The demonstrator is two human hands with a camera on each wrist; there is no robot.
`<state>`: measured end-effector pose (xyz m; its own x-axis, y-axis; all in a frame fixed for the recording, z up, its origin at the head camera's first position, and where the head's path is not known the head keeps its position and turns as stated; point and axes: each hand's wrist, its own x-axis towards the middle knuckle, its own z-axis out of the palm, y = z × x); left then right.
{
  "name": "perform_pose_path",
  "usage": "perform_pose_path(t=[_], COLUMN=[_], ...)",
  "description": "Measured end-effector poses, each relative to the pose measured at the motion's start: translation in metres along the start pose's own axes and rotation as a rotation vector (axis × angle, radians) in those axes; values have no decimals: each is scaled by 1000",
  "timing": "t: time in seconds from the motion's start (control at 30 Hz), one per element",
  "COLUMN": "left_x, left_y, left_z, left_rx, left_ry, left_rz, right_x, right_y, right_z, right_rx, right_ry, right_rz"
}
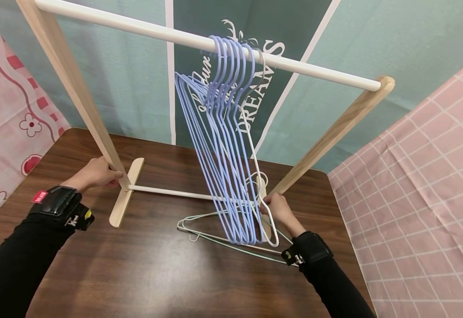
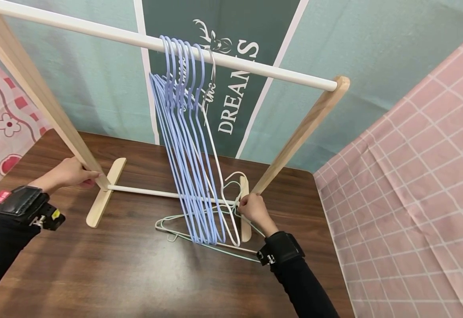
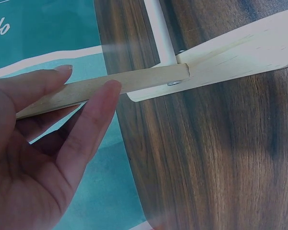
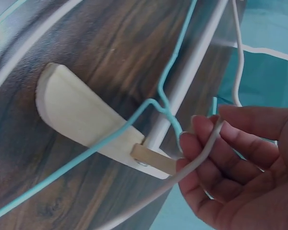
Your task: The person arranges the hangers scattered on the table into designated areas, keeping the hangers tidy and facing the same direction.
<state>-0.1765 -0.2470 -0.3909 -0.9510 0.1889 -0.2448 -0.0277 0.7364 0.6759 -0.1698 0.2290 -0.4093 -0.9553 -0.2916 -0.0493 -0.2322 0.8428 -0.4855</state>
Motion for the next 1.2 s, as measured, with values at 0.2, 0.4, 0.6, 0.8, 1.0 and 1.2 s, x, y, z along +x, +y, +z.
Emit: perform_pose_path(t=[0.2,0.4,0.6,0.8,1.0,1.2], left_x=[0,-1,-1,-1,0,1], left_y=[0,1,1,1,1,1], left_z=[-1,-1,-1,-1,0,1], left_rx=[-3,-1,1,-2,14,15], left_ry=[-2,3,2,-4,-1,3], left_rz=[-5,-13,-18,-30,-23,-14], right_x=[2,1,-1,-3,-5,-5], right_y=[-6,-9,-11,-10,-7,-8], right_z=[-8,-12,-18,-21,-22,-26], right_rx=[38,36,42,74,155,266], right_ry=[-76,-126,-156,-180,-230,-316], right_rz=[114,101,63,23,25,27])
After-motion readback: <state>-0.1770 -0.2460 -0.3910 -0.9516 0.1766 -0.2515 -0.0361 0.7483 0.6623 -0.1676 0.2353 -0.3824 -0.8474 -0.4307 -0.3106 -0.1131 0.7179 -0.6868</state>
